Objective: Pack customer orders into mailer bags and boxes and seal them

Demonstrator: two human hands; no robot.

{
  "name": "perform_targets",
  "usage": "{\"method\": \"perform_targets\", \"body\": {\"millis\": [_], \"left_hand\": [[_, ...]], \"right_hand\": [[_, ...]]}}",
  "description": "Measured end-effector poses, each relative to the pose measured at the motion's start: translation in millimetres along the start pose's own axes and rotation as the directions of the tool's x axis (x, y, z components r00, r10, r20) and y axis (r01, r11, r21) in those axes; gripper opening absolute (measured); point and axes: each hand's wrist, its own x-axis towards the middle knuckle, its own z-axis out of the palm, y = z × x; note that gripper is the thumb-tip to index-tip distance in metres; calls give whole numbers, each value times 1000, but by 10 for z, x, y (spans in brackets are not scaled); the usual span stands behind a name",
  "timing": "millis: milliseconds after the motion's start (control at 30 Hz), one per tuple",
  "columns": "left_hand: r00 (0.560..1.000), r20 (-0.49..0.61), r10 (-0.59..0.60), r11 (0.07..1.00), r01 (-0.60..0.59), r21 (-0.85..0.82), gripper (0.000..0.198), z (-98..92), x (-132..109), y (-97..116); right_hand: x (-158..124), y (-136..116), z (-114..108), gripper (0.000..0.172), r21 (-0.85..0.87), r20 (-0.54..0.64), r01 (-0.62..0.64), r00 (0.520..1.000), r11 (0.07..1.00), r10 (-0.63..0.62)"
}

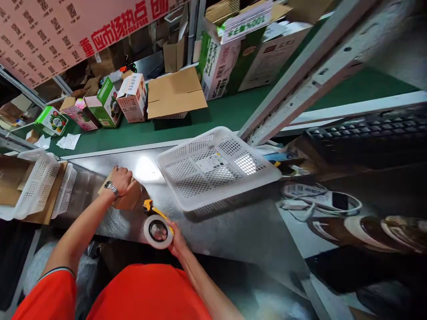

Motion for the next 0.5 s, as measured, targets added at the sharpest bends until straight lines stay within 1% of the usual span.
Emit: {"method": "perform_targets", "body": {"millis": [33,67,100,133,200,300,367,400,433,467,500], "left_hand": [[989,-11,-147,989,147,-18,43,27,60,22],[963,-11,-268,963,267,-35,44,51,116,39],[935,-5,-354,934,354,-50,44,71,164,53],[913,0,-409,911,408,-60,45,86,203,67],[895,-5,-446,893,444,-75,47,101,255,98],[884,-29,-466,882,461,-99,48,84,287,131],[878,-29,-478,872,471,-129,47,57,286,104],[876,-24,-482,868,474,-151,46,44,278,63],[876,-18,-483,863,472,-180,45,36,264,3],[874,-12,-485,855,472,-214,44,37,245,-78],[870,-7,-493,842,475,-256,43,49,219,-177]], "right_hand": [[-40,31,18,63,-63,15,-16,1000,998,17],[-64,58,48,68,-134,45,-41,998,990,48],[-68,81,96,71,-197,75,-65,994,978,81],[-46,100,168,72,-244,100,-79,989,967,106],[79,129,405,70,-305,127,-66,986,950,109],[383,165,928,59,-422,184,11,980,907,74],[556,187,1232,49,-574,247,66,964,816,96],[608,189,1319,47,-645,264,93,959,758,107],[629,179,1346,48,-704,266,116,958,700,108],[617,152,1310,51,-753,255,133,962,645,100],[568,105,1213,54,-789,227,139,971,599,73]]}}
